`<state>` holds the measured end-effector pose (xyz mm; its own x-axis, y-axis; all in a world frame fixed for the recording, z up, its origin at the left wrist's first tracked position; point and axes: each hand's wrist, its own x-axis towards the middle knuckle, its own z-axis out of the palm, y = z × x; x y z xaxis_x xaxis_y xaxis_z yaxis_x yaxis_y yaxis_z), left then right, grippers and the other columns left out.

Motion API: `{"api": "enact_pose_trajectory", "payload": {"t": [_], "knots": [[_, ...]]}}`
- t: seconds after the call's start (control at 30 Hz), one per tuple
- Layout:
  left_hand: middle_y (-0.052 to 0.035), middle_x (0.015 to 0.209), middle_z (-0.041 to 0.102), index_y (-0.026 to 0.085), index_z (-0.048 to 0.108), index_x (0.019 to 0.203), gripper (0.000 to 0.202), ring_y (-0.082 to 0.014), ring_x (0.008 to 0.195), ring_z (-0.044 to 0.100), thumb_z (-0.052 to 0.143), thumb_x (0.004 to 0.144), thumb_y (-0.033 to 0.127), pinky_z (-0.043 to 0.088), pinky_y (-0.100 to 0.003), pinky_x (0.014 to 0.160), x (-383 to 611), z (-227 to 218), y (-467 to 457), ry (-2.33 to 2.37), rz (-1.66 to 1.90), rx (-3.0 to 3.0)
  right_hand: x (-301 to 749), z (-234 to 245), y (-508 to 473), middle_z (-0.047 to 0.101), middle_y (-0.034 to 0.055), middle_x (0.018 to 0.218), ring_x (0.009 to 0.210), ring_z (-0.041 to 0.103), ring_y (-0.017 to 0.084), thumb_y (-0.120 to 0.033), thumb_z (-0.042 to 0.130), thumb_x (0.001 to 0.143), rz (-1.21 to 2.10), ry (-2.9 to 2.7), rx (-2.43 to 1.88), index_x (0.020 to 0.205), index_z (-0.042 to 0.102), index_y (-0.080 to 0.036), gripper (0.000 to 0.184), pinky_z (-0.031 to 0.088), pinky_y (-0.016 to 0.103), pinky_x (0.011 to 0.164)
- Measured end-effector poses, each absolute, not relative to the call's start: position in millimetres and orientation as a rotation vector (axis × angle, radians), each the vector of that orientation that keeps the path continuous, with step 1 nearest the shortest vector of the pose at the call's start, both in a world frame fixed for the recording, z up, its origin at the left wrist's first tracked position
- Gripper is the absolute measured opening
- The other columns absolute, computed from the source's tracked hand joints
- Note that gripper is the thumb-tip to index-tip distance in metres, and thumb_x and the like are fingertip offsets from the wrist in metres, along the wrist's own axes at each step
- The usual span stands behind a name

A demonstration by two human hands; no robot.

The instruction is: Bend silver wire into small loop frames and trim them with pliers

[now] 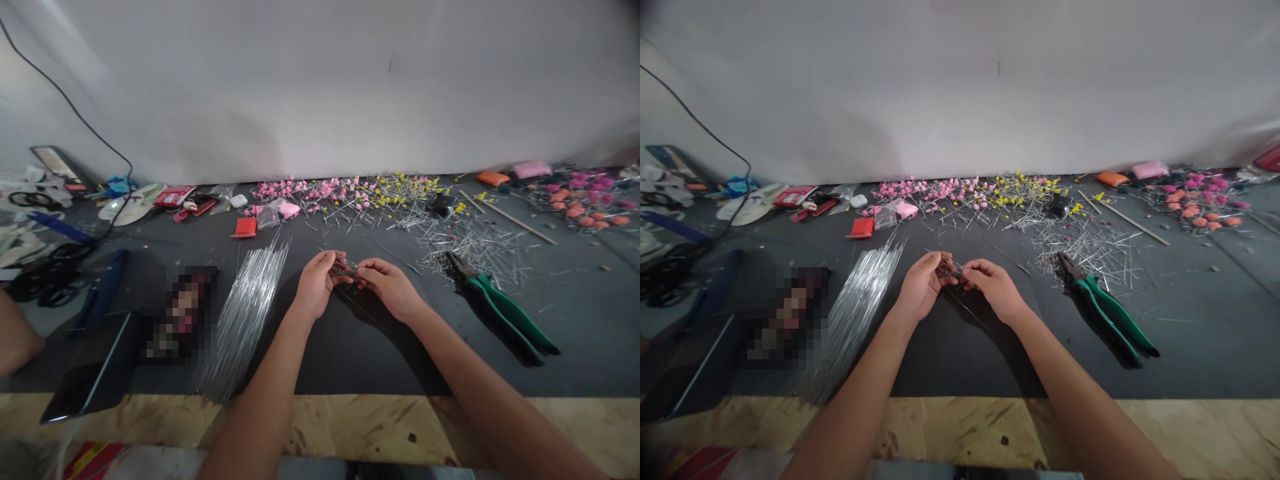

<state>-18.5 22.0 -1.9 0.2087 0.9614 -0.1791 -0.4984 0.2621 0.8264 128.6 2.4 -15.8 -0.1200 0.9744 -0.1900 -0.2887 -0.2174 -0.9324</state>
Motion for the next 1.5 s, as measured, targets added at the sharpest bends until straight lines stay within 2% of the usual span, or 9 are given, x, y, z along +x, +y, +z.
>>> {"api": "enact_pose_trajectory", "payload": {"t": [0.5,0.67,0.87,1.07,1.23,1.37,1.5], "knots": [[-0.0029,0.069,0.058,0.012,0.060,0.082,0.017,-0.0113,0.067,0.057,0.055,0.079,0.028,0.050,-0.024,0.060,-15,-2,22,0.767,1.175,0.639,125,-16,2,0.061,-0.0024,0.070,0.062,0.055,0.011,-0.032,0.063,0.069,1.504,-0.941,-1.092,0.075,0.061,-0.020,0.013,0.044,0.027,0.066],[-0.0026,0.069,0.057,0.012,0.060,0.081,0.017,-0.0104,0.063,0.057,0.054,0.080,0.028,0.050,-0.023,0.056,-16,-1,22,0.765,1.166,0.617,127,-16,1,0.062,-0.0027,0.070,0.062,0.054,0.010,-0.030,0.064,0.070,1.527,-0.958,-1.070,0.076,0.063,-0.020,0.011,0.043,0.026,0.066],[-0.0016,0.069,0.055,0.012,0.061,0.081,0.020,-0.0082,0.056,0.054,0.057,0.078,0.031,0.045,-0.019,0.046,-20,0,22,0.779,1.092,0.639,129,-14,1,0.064,-0.0010,0.074,0.065,0.055,0.012,-0.032,0.066,0.066,1.563,-1.026,-1.061,0.081,0.067,-0.021,0.018,0.044,0.028,0.069],[-0.0004,0.068,0.055,0.014,0.060,0.079,0.017,-0.0078,0.055,0.054,0.056,0.078,0.031,0.044,-0.019,0.046,-22,0,22,0.783,1.026,0.625,133,-17,1,0.064,-0.0021,0.074,0.068,0.055,0.011,-0.034,0.068,0.064,1.577,-1.094,-1.073,0.076,0.067,-0.022,0.017,0.043,0.027,0.071],[-0.0004,0.067,0.054,0.014,0.059,0.077,0.018,-0.0080,0.055,0.053,0.057,0.078,0.032,0.043,-0.019,0.044,-21,-1,22,0.806,1.044,0.668,132,-16,-1,0.063,-0.0030,0.075,0.070,0.055,0.011,-0.034,0.064,0.069,1.479,-1.221,-1.091,0.077,0.065,-0.022,0.014,0.041,0.027,0.072],[-0.0009,0.065,0.054,0.014,0.060,0.076,0.022,-0.0101,0.054,0.053,0.057,0.077,0.036,0.042,-0.020,0.042,-18,-5,22,0.913,1.161,0.821,127,-15,-3,0.061,-0.0020,0.080,0.074,0.055,0.013,-0.030,0.058,0.074,1.236,-1.334,-1.223,0.079,0.064,-0.022,0.011,0.040,0.028,0.073],[-0.0013,0.068,0.057,0.016,0.062,0.081,0.028,-0.0109,0.056,0.054,0.052,0.079,0.041,0.046,-0.023,0.052,-15,-7,19,1.114,1.226,1.084,120,-15,-5,0.064,0.0006,0.085,0.078,0.057,0.015,-0.034,0.056,0.076,1.074,-1.345,-1.336,0.088,0.064,-0.023,0.018,0.041,0.030,0.073]]}}
